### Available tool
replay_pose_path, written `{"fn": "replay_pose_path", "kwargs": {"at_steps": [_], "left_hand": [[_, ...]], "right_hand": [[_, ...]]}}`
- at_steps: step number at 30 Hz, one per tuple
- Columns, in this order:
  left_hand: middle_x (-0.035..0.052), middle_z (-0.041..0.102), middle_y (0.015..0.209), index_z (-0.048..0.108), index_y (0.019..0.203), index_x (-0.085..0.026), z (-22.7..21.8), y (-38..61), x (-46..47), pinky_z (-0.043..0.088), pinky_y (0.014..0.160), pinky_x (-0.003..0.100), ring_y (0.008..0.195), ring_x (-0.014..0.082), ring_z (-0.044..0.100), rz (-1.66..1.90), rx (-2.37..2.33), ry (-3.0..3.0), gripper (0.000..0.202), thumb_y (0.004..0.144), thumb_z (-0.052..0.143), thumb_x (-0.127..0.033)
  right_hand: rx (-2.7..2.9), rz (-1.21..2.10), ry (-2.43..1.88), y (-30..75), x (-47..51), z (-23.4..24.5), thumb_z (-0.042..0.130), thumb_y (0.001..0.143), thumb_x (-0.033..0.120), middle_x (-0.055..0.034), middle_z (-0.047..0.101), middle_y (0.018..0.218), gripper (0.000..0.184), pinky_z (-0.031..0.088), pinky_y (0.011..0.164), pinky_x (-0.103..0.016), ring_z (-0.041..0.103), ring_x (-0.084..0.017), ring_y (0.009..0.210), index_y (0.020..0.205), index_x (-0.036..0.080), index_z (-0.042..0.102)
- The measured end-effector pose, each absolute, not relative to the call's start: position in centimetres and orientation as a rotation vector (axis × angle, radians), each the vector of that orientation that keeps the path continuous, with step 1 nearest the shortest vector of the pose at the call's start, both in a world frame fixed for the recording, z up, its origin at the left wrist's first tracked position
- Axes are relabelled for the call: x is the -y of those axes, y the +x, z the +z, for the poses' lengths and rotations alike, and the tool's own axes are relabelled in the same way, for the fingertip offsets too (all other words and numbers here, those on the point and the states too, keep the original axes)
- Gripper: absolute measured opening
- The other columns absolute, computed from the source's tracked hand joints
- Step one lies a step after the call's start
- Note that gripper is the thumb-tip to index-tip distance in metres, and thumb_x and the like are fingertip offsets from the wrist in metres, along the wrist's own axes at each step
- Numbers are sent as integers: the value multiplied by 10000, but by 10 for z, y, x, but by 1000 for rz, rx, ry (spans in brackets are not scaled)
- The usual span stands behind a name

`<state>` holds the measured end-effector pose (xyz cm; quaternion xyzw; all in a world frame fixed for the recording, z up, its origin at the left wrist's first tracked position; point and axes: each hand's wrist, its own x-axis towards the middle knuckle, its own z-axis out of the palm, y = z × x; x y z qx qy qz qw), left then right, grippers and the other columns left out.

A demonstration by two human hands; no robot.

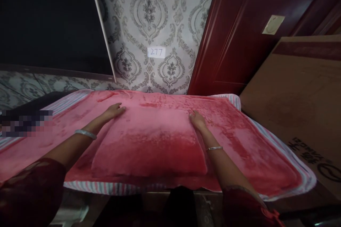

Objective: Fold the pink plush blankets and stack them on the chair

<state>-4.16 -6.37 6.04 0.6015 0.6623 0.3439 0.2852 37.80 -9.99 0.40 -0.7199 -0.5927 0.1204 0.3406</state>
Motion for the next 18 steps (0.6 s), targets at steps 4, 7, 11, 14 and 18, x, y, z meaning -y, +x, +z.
{"fn": "replay_pose_path", "kwargs": {"at_steps": [4, 7, 11, 14, 18], "left_hand": [[186, 428, 1581, 494, 1455, -118, 70, 7, 61, 297, 1212, 448, 1471, 323, 395, 635, -1667, 2218, 671, 899, 528, -493], [211, 349, 1617, 388, 1531, -103, 65, 40, 67, 198, 1232, 565, 1520, 350, 288, 339, -1663, 2549, 694, 973, 390, -516], [232, 381, 1594, 420, 1518, -113, 30, 47, 74, 180, 1198, 654, 1500, 392, 309, 217, -1772, 2650, 671, 1000, 342, -532], [233, 380, 1594, 406, 1535, -113, 1, 39, 73, 194, 1190, 660, 1493, 407, 316, 188, -1785, 2668, 681, 1007, 322, -535], [229, 409, 1578, 407, 1538, -122, -10, 37, 69, 208, 1186, 658, 1477, 409, 344, 209, -1778, 2697, 690, 1006, 313, -550]], "right_hand": [[1928, 179, -1834, 319, 88, 38, 442, 1000, 348, -133, 423, 1578, 558, 313, 1201, -441, 381, -266, 1463, 1526, 164, 469], [2133, 89, -1896, 277, 91, 47, 382, 1044, 459, -97, 291, 1651, 569, 241, 1202, -585, 243, -308, 1524, 1575, 256, 382], [2209, 86, -1987, 268, 100, 20, 335, 1067, 496, -101, 360, 1621, 540, 196, 1189, -641, 282, -308, 1502, 1552, 269, 407], [2184, 55, -1943, 278, 101, -7, 312, 1073, 505, -98, 408, 1593, 536, 193, 1184, -649, 314, -297, 1481, 1544, 269, 412], [2164, 29, -1916, 282, 97, -19, 312, 1070, 515, -101, 433, 1576, 540, 171, 1189, -649, 321, -311, 1476, 1530, 261, 436]]}}
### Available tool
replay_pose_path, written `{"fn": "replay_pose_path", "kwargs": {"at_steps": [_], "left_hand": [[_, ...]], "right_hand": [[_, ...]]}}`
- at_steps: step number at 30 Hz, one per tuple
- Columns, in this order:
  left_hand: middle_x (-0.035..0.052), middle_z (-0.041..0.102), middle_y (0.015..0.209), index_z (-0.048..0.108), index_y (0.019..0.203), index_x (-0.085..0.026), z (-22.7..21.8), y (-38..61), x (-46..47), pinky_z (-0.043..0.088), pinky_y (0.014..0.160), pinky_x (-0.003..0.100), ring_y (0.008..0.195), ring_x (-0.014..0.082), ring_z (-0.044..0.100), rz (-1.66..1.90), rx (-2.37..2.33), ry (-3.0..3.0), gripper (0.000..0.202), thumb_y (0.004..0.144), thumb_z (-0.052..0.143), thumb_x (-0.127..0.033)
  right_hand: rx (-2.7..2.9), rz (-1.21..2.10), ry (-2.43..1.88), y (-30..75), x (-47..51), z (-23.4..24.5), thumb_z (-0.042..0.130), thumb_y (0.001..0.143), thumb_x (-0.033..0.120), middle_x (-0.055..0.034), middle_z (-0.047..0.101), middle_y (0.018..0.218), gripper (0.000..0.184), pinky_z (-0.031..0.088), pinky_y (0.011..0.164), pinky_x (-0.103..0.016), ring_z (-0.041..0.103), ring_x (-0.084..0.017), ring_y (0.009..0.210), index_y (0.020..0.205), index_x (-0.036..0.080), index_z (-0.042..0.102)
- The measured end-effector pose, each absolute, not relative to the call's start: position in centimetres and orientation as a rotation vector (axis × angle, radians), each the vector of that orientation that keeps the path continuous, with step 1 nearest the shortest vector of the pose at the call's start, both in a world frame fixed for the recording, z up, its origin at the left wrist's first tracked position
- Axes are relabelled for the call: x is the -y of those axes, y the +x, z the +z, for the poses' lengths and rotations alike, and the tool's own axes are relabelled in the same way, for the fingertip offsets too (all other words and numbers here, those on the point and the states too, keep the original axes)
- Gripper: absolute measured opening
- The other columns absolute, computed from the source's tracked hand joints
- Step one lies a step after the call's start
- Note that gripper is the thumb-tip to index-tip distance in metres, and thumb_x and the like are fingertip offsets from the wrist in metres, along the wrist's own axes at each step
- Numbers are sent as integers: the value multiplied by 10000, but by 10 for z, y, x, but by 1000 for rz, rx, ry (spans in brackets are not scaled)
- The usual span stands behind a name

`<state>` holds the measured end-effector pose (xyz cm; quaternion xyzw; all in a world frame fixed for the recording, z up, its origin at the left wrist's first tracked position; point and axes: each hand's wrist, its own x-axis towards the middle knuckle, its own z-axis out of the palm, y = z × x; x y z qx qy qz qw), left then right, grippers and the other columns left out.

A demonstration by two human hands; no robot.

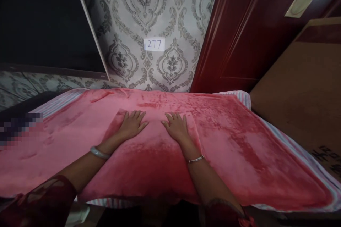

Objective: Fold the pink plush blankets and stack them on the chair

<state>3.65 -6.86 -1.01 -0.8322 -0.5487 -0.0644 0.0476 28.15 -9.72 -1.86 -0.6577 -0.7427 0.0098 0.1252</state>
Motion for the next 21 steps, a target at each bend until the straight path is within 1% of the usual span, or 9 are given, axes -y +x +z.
{"fn": "replay_pose_path", "kwargs": {"at_steps": [5, 11, 15, 18, 21], "left_hand": [[227, 447, 1552, 423, 1527, -117, -7, 40, 69, 229, 1184, 651, 1453, 402, 383, -199, 1680, -2528, 680, 1006, 324, -542], [223, 440, 1559, 411, 1530, -109, -5, 38, 71, 233, 1189, 636, 1458, 392, 379, -197, 1693, -2536, 671, 1011, 334, -528], [200, 450, 1559, 418, 1526, -125, -2, 38, 71, 240, 1189, 628, 1457, 383, 381, -232, 1672, -2545, 653, 1011, 343, -519], [198, 462, 1549, 436, 1515, -136, 3, 38, 74, 259, 1184, 614, 1448, 372, 393, -254, 1676, -2519, 627, 1011, 354, -500], [204, 517, 1495, 524, 1445, -148, 13, 34, 77, 249, 1188, 604, 1415, 350, 434, -278, 1674, -2444, 563, 1015, 347, -467]], "right_hand": [[2180, 38, -1909, 279, 96, -15, 327, 1067, 504, -115, 475, 1542, 529, 194, 1181, -649, 382, -320, 1438, 1508, 248, 469], [2148, 63, -1904, 278, 100, -12, 343, 1066, 497, -98, 453, 1562, 531, 168, 1195, -644, 351, -313, 1456, 1518, 241, 452], [2126, 68, -1882, 277, 103, -7, 340, 1073, 441, -93, 442, 1570, 507, 179, 1201, -619, 350, -286, 1455, 1525, 233, 439], [2047, -2, -1931, 279, 106, -3, 332, 1073, 401, -100, 485, 1537, 470, 152, 1203, -615, 350, -278, 1449, 1473, 227, 508], [1915, -66, -2079, 285, 107, 0, 339, 1065, 414, -98, 517, 1511, 460, 111, 1191, -652, 323, -316, 1459, 1412, 230, 578]]}}
